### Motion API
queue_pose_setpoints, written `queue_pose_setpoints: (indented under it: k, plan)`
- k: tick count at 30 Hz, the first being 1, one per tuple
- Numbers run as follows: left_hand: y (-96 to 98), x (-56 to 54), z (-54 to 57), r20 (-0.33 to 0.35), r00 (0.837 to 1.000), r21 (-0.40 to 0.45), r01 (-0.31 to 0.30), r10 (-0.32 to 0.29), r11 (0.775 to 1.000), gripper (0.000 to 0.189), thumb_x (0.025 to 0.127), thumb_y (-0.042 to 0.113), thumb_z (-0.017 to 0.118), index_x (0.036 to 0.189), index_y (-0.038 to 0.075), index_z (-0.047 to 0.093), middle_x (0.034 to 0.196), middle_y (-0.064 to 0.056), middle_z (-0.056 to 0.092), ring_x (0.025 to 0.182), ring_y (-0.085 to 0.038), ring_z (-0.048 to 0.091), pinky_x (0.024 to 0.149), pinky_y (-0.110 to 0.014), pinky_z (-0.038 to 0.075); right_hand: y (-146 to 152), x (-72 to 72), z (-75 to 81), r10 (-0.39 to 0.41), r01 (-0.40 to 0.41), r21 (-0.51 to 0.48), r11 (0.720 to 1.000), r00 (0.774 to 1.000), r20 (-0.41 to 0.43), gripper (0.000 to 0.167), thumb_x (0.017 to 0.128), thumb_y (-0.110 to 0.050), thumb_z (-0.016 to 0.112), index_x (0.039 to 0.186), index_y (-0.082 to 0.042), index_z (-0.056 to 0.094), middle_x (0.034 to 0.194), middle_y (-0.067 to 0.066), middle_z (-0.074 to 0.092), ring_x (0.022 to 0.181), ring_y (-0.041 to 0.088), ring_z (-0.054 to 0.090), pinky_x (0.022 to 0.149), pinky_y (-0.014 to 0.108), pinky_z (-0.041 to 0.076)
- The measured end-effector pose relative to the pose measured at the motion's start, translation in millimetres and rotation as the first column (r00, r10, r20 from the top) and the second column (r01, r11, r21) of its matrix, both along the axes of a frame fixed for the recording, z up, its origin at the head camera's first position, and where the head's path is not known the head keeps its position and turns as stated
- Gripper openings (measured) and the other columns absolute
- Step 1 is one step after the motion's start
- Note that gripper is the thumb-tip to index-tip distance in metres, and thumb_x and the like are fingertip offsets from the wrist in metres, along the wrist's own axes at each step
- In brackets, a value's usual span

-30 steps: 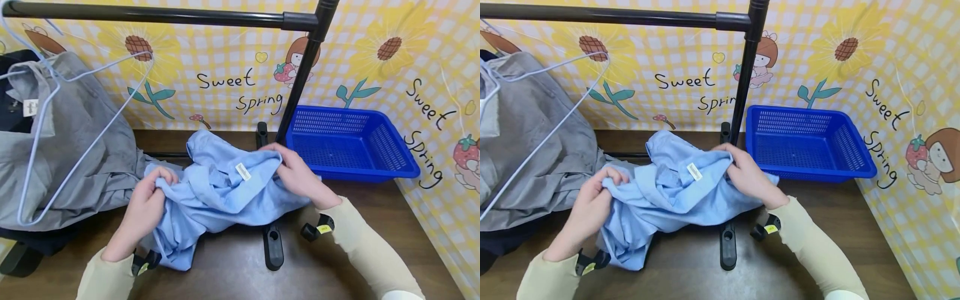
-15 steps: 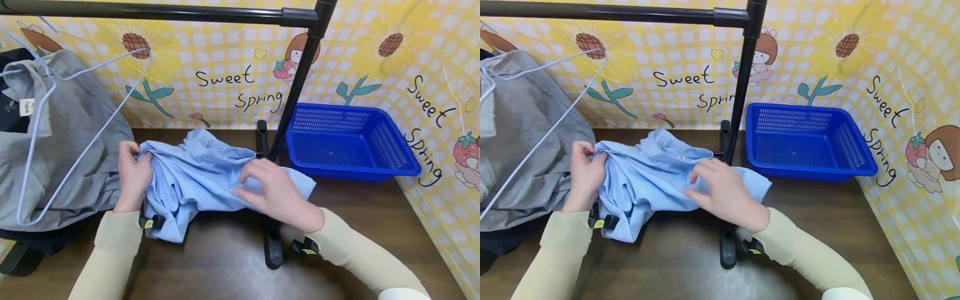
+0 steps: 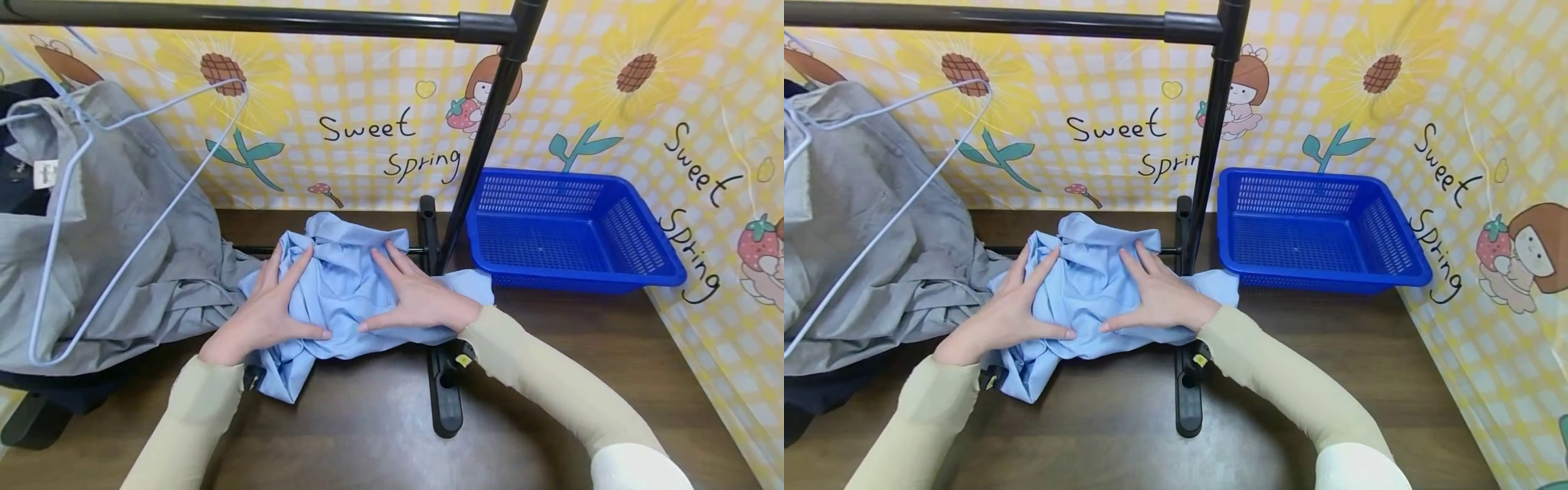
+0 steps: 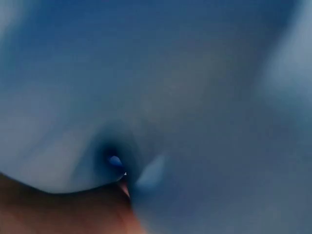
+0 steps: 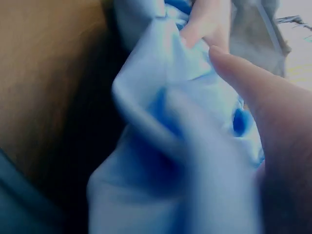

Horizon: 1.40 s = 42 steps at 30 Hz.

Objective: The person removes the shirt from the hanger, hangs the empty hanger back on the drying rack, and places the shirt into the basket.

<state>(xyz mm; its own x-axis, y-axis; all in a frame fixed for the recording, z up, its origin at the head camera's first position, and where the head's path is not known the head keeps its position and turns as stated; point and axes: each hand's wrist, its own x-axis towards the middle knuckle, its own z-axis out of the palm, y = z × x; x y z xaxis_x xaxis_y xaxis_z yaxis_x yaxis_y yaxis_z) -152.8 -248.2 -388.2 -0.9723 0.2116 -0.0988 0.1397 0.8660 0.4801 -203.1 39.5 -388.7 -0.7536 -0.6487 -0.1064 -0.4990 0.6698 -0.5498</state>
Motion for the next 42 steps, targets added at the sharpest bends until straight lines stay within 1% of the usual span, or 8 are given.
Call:
queue_pose_setpoints:
  k: [4,9,16,21,27,32,36,42]
  plan:
    - [-5.0,-7.3,-13.9,0.047,0.999,-0.005,0.025,-0.024,1.000,0.137,0.063,0.072,0.085,0.165,0.028,0.005,0.164,-0.026,-0.018,0.144,-0.061,0.006,0.104,-0.078,0.022,-12.8,-11.8,-13.2,0.049,-0.050,0.018,0.999,0.998,0.033,0.123,0.077,-0.074,0.072,0.165,-0.022,0.004,0.169,0.008,-0.012,0.153,0.029,0.000,0.119,0.046,0.021]
    - [-7.2,-11.7,-19.7,0.043,0.998,-0.009,0.049,-0.048,0.999,0.130,0.063,0.072,0.085,0.164,0.020,0.021,0.160,-0.037,0.009,0.140,-0.061,0.021,0.104,-0.074,0.027,-19.4,-17.8,-21.6,0.081,-0.083,0.016,0.996,0.992,0.098,0.114,0.082,-0.066,0.074,0.165,-0.022,0.011,0.169,0.009,0.002,0.152,0.029,0.016,0.118,0.045,0.026]
    - [-10.2,-10.4,-28.4,-0.010,0.989,0.140,0.144,-0.144,0.980,0.098,0.074,0.045,0.091,0.153,0.009,0.044,0.147,-0.022,0.049,0.131,-0.042,0.047,0.105,-0.063,0.037,-23.7,-18.8,-23.3,0.141,-0.140,-0.012,0.990,0.988,0.071,0.107,0.085,-0.056,0.077,0.164,-0.014,0.018,0.165,0.011,0.023,0.147,0.025,0.030,0.117,0.039,0.028]
    - [-10.9,-8.1,-33.4,-0.038,0.980,0.236,0.197,-0.194,0.952,0.072,0.080,0.025,0.089,0.143,0.008,0.056,0.135,-0.013,0.061,0.117,-0.030,0.060,0.100,-0.054,0.045,-25.3,-19.9,-29.1,0.194,-0.189,-0.093,0.978,0.980,0.052,0.089,0.089,-0.039,0.080,0.158,-0.009,0.032,0.155,0.011,0.042,0.139,0.021,0.041,0.114,0.033,0.031]
    - [-2.4,-7.2,-31.3,-0.126,0.979,0.276,0.189,-0.160,0.942,0.049,0.087,0.003,0.079,0.133,0.010,0.065,0.128,-0.008,0.066,0.116,-0.027,0.062,0.101,-0.052,0.046,-25.0,-18.9,-36.5,0.133,-0.119,-0.245,0.962,0.990,0.042,0.057,0.091,-0.016,0.078,0.141,-0.004,0.053,0.138,0.012,0.059,0.128,0.023,0.053,0.109,0.032,0.038]
    - [10.3,-3.1,-27.3,-0.225,0.965,0.295,0.196,-0.132,0.935,0.043,0.085,-0.004,0.078,0.125,0.011,0.069,0.122,-0.006,0.069,0.109,-0.026,0.063,0.098,-0.051,0.049,-24.3,-15.6,-37.1,0.038,-0.027,-0.290,0.957,0.999,0.032,0.041,0.091,-0.005,0.073,0.131,-0.006,0.065,0.126,0.007,0.067,0.113,0.017,0.060,0.101,0.030,0.045]
    - [18.6,0.7,-16.9,-0.342,0.936,0.325,0.197,-0.080,0.925,0.045,0.081,-0.010,0.079,0.121,0.010,0.070,0.118,-0.008,0.070,0.107,-0.027,0.064,0.095,-0.051,0.050,-18.7,-11.1,-25.1,-0.025,0.019,-0.383,0.924,1.000,-0.012,0.043,0.088,0.005,0.067,0.130,-0.006,0.067,0.124,0.006,0.069,0.110,0.012,0.061,0.098,0.029,0.046]
    - [34.6,8.0,18.3,-0.564,0.826,0.372,0.258,-0.003,0.892,0.046,0.075,-0.017,0.078,0.111,0.011,0.073,0.108,-0.004,0.070,0.097,-0.020,0.062,0.086,-0.035,0.048,-3.5,2.6,17.2,-0.103,-0.009,-0.591,0.806,0.982,-0.156,0.034,0.086,0.008,0.061,0.114,-0.005,0.074,0.111,0.002,0.072,0.101,0.012,0.064,0.092,0.030,0.050]
